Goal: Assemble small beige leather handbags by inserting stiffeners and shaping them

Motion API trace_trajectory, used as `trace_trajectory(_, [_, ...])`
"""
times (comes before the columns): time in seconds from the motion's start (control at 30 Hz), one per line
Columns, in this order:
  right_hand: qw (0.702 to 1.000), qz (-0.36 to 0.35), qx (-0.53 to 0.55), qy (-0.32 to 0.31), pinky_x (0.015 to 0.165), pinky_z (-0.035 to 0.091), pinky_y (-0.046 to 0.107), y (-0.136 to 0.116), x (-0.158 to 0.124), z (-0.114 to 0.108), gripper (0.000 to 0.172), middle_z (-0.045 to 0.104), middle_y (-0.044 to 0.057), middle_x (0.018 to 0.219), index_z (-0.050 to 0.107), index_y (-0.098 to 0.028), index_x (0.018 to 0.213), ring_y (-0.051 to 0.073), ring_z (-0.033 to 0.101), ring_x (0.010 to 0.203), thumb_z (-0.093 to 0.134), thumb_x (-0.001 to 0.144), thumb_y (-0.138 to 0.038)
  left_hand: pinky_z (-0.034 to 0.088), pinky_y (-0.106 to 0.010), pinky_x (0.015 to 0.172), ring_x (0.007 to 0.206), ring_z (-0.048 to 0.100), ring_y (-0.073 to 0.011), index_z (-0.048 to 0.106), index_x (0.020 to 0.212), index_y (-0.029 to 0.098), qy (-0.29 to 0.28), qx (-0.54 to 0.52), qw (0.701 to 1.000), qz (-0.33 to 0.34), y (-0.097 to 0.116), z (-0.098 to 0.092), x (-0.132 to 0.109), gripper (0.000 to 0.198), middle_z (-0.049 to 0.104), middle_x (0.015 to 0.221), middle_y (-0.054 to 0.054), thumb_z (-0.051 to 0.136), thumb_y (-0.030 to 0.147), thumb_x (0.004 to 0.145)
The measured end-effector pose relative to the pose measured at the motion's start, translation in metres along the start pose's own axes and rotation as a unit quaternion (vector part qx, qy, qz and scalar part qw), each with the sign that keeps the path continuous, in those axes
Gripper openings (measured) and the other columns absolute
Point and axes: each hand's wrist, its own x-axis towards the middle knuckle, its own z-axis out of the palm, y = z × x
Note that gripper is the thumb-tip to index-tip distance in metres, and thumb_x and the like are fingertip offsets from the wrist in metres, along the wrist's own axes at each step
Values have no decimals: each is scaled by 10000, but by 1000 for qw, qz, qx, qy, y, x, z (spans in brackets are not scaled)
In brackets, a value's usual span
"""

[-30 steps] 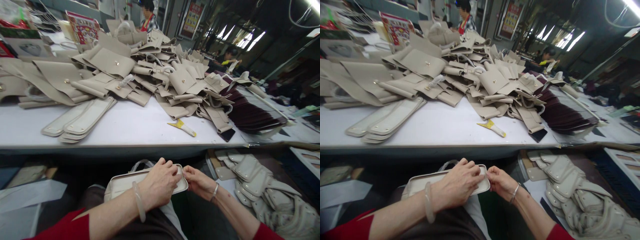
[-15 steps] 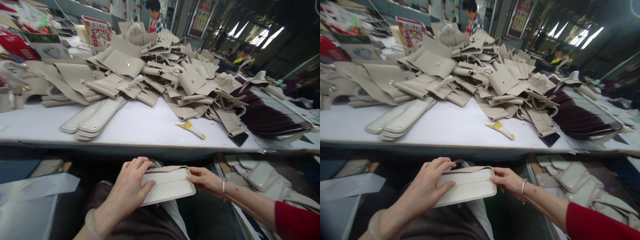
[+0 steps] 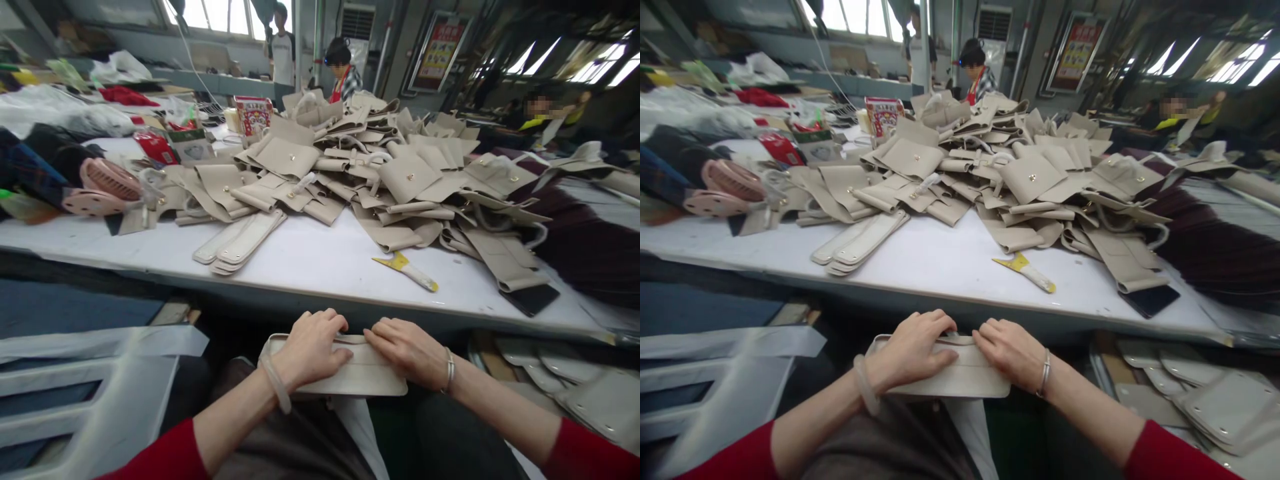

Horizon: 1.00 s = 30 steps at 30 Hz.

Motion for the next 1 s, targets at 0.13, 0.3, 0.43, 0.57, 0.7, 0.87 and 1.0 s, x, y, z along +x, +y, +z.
trace_trajectory(0.13, [996, -61, -38, -43, 553, 395, 346, 4, 11, -4, 229, 631, 107, 843, 632, -72, 1040, 227, 546, 722, 452, 899, -59, 475, -384, 848, 983, 618, -251, 632, 1031, 236, -29, 7, 1000, -8, 2, 3, 5, 306, 657, 1037, -22, 676, 405, 780])
trace_trajectory(0.3, [999, 1, -6, -51, 530, 344, 331, 5, 13, 12, 199, 601, 77, 791, 606, -126, 859, 200, 525, 658, 420, 897, -65, 492, -395, 843, 987, 620, -259, 628, 1064, 235, -48, 16, 999, -7, 2, 4, 8, 341, 658, 1054, -27, 685, 419, 782])
trace_trajectory(0.43, [993, 96, 51, -39, 576, 362, 326, 6, 16, 25, 193, 588, 81, 783, 585, -128, 848, 196, 541, 668, 399, 893, -98, 499, -389, 833, 981, 624, -258, 615, 1098, 240, -59, 17, 998, 0, 1, 4, 12, 369, 660, 1049, -27, 684, 414, 780])
trace_trajectory(0.57, [978, 164, 129, -28, 647, 390, 336, 5, 18, 23, 240, 609, 111, 837, 586, -116, 888, 207, 563, 723, 347, 901, -123, 498, -402, 851, 1002, 622, -268, 603, 1125, 227, -69, 13, 998, -5, 0, 4, 13, 402, 660, 1067, -36, 675, 430, 785])
trace_trajectory(0.7, [953, 189, 233, -36, 682, 400, 321, 14, 16, 8, 206, 626, 72, 829, 603, -156, 866, 187, 559, 729, 401, 889, -182, 498, -402, 842, 994, 622, -266, 606, 1119, 236, -71, 0, 997, -9, 0, 5, 12, 407, 666, 1052, -24, 684, 435, 773])
trace_trajectory(0.87, [875, 289, 380, -78, 650, 466, 279, 41, 19, 14, 301, 662, 23, 762, 625, -168, 872, 146, 592, 677, 366, 977, -278, 471, -401, 873, 1039, 596, -256, 615, 1162, 285, -69, -5, 997, 27, 2, 7, 11, 375, 649, 1142, -11, 635, 349, 793])
trace_trajectory(1.0, [800, 345, 476, -122, 695, 542, 320, 45, 27, 44, 279, 666, 28, 890, 637, -140, 944, 157, 637, 760, 527, 962, -396, 435, -384, 945, 1081, 563, -228, 588, 1229, 294, -67, -31, 995, 64, 7, 10, 13, 485, 630, 1221, 14, 556, 195, 755])
